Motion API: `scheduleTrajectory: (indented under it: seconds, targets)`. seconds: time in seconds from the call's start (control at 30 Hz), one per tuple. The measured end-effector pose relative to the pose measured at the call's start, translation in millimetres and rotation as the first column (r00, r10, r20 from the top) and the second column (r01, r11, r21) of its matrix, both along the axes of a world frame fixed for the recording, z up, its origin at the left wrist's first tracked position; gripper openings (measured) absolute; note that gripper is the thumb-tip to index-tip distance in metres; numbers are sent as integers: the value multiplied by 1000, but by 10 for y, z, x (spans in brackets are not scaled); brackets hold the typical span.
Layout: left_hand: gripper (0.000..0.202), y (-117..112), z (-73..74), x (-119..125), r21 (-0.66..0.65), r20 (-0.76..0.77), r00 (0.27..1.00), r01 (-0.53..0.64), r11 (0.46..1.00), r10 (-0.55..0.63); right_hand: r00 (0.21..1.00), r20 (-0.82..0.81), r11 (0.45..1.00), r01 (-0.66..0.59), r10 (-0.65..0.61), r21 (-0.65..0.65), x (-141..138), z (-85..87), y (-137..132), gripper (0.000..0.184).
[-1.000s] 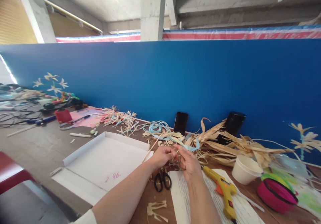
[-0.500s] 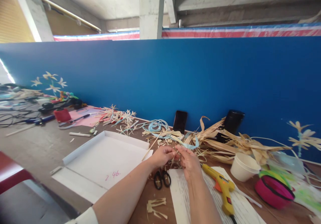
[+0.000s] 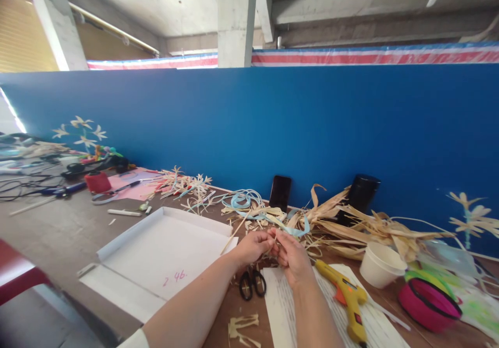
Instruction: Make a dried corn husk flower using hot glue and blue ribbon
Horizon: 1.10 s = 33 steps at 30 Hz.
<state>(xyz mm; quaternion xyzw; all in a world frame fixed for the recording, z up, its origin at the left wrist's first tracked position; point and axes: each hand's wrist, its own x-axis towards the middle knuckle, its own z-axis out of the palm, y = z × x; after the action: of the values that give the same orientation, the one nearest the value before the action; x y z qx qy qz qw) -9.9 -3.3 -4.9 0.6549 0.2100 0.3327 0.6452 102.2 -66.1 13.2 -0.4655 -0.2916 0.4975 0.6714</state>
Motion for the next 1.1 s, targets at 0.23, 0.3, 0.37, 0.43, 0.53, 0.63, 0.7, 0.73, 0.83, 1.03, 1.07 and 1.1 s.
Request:
scheduleTrajectory:
  seconds: [0.23,0.3,0.37,0.43,0.53,0.63,0.7,0.73,0.83,1.03,1.07,1.1]
  targets:
    - [38,-25,17,-18,43,-64,997,-32,999,35,1000,-9,1000,17,-17,7,61,-83,31,31]
    - [32,-25,19,-31,65,-69,997,-37,997,42,1000,-10,1000,17,-17,6,63,-86,42,32]
    - [28,-25,30,-41,68,-82,995,-60,996,65,1000,-11,1000,17,-17,0,44,-75,42,33]
    - [25,-24,51,-51,91,-105,988,-101,991,111,1000,1,1000,21,-21,-11,15,-59,35,36]
    - [24,-16,82,-60,161,-159,970,-161,974,187,998,56,1000,9,-8,-26,-16,-57,25,37]
    - [26,-9,85,-52,224,-189,956,-183,957,227,998,69,999,0,3,-36,-2,-93,36,33]
    - [31,-11,73,-39,232,-205,952,-178,956,227,999,30,999,26,-25,-28,31,-122,54,32]
    - [36,-12,67,-34,230,-210,948,-189,955,238,999,1,999,50,-50,-13,51,-133,63,32]
    - [48,-4,63,-46,260,-162,901,-354,898,402,983,-119,987,146,-137,71,106,-138,81,29]
    - [44,69,124,-162,298,118,669,-729,616,734,932,-320,960,230,-170,159,82,-65,61,24]
    - [43,78,132,-174,305,149,643,-753,584,751,930,-329,960,229,-166,163,65,-57,59,24]
    - [42,84,138,-183,314,173,623,-769,557,763,928,-335,960,229,-164,163,48,-53,59,25]
